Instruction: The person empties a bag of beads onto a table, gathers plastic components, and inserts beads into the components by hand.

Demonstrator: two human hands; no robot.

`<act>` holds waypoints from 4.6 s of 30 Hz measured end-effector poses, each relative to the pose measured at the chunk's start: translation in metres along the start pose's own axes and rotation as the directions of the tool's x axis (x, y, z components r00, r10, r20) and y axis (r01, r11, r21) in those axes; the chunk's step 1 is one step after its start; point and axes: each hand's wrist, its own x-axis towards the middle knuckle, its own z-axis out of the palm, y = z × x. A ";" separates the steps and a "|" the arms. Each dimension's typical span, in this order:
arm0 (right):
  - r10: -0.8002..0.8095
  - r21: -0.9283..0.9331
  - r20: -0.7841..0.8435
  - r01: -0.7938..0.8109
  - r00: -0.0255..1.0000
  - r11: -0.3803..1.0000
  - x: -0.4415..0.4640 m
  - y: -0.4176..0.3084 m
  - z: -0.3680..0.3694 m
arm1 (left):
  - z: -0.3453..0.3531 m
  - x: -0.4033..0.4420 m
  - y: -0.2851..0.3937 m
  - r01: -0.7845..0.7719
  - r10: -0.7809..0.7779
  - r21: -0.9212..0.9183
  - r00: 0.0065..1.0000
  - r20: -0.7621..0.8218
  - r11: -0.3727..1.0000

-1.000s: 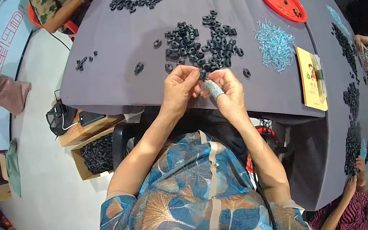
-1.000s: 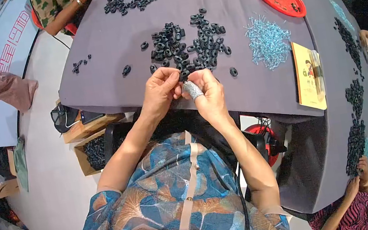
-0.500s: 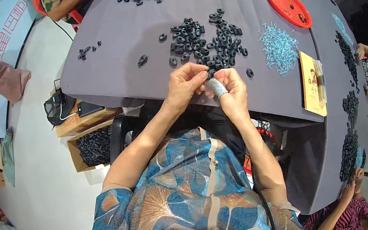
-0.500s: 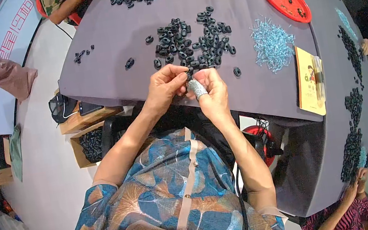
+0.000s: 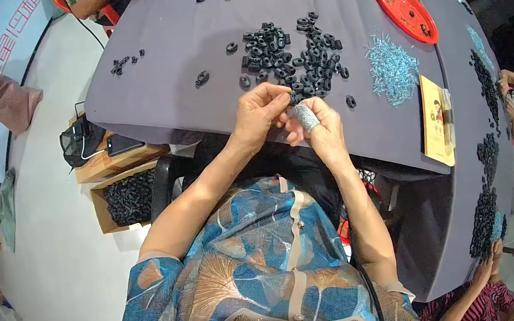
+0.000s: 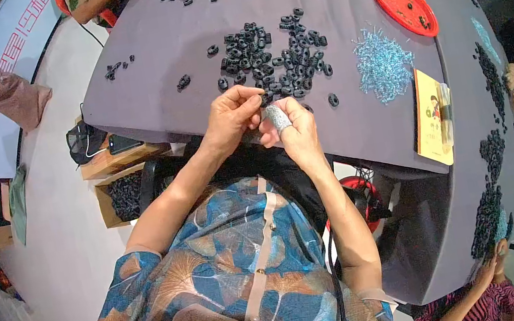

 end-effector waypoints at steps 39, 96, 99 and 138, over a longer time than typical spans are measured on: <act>-0.158 -0.440 -0.065 0.114 0.985 0.891 0.001 0.003 0.004 | 0.004 -0.004 -0.009 -0.197 0.208 0.218 0.978 -0.028 0.956; -0.318 -0.385 0.063 0.317 0.946 0.867 -0.004 0.002 0.003 | -0.043 0.011 0.076 -0.201 0.361 0.792 0.932 -0.027 0.577; -0.343 -0.410 0.083 0.345 0.936 0.844 -0.002 0.007 0.000 | -0.065 0.016 0.076 -0.181 0.497 0.940 0.868 0.015 0.288; -0.521 -0.767 -0.118 0.255 0.845 0.588 -0.004 -0.012 -0.062 | 0.032 -0.009 0.018 0.161 -0.181 0.333 0.983 0.031 0.929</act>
